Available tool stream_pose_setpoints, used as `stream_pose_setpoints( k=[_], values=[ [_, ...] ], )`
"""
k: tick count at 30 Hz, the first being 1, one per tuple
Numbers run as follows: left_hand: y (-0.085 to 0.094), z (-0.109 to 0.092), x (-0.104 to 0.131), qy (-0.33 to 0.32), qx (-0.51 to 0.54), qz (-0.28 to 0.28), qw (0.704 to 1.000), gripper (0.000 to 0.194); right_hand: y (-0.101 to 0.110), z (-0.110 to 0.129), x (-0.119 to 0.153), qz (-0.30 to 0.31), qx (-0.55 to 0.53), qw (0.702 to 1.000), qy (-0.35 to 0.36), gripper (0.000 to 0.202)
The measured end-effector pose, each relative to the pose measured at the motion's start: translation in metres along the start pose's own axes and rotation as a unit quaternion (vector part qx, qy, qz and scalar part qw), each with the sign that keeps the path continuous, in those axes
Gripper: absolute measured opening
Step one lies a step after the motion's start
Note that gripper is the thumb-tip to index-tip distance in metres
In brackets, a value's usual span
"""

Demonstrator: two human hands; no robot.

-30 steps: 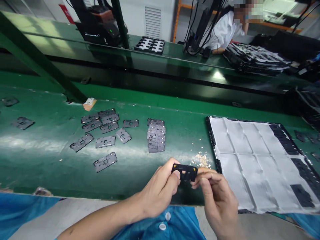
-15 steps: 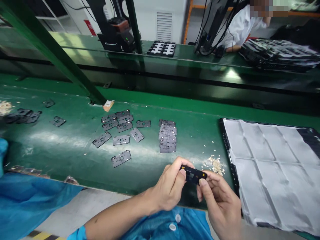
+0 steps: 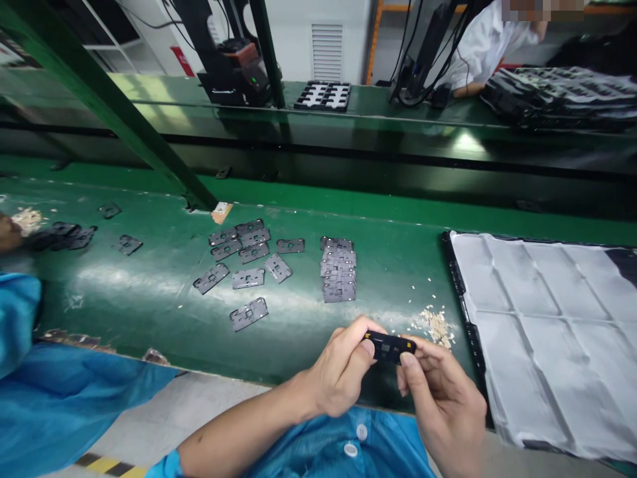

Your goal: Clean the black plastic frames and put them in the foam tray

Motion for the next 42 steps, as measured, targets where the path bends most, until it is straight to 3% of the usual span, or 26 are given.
stream_pose_setpoints(
  k=[6, 14, 19, 29, 33, 36, 39, 42],
  values=[
    [0.002, 0.006, 0.002, 0.011, 0.026, -0.005, 1.0, 0.035, -0.001, -0.002, 0.005, -0.027, -0.018, 0.998, -0.047, 0.014],
    [0.004, 0.003, 0.001, -0.002, -0.003, -0.026, 1.0, 0.042, -0.004, 0.002, 0.004, -0.024, -0.026, 0.999, -0.034, 0.014],
    [0.006, 0.007, 0.003, 0.03, -0.007, -0.041, 0.999, 0.045, -0.004, 0.001, 0.006, -0.025, -0.022, 0.999, -0.03, 0.014],
    [0.009, 0.027, 0.007, 0.117, 0.086, -0.108, 0.983, 0.034, -0.005, 0.001, 0.018, 0.008, 0.06, 0.991, 0.12, 0.037],
    [0.009, 0.03, 0.012, 0.138, 0.103, -0.12, 0.978, 0.032, -0.011, -0.002, 0.01, 0.034, -0.013, 0.999, 0.027, 0.024],
    [0.003, 0.029, 0.016, 0.156, 0.122, -0.082, 0.977, 0.03, -0.01, -0.007, 0.006, 0.017, -0.049, 0.997, -0.054, 0.016],
    [-0.005, 0.025, 0.019, 0.161, 0.128, -0.038, 0.978, 0.029, -0.009, -0.012, 0.004, 0.005, -0.063, 0.995, -0.083, 0.016],
    [-0.003, 0.021, 0.02, 0.154, 0.066, -0.036, 0.985, 0.033, -0.009, -0.019, 0.004, 0.002, -0.079, 0.993, -0.09, 0.015]
  ],
)
Point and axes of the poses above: each hand's wrist, its own x-axis away from the middle knuckle, its own y-axis out of the back of the hand, z = x × y, the point moved 9 cm from there along -x, towards the middle knuckle, and after that the axes turned 1 degree about x, right-handed, at the moved point
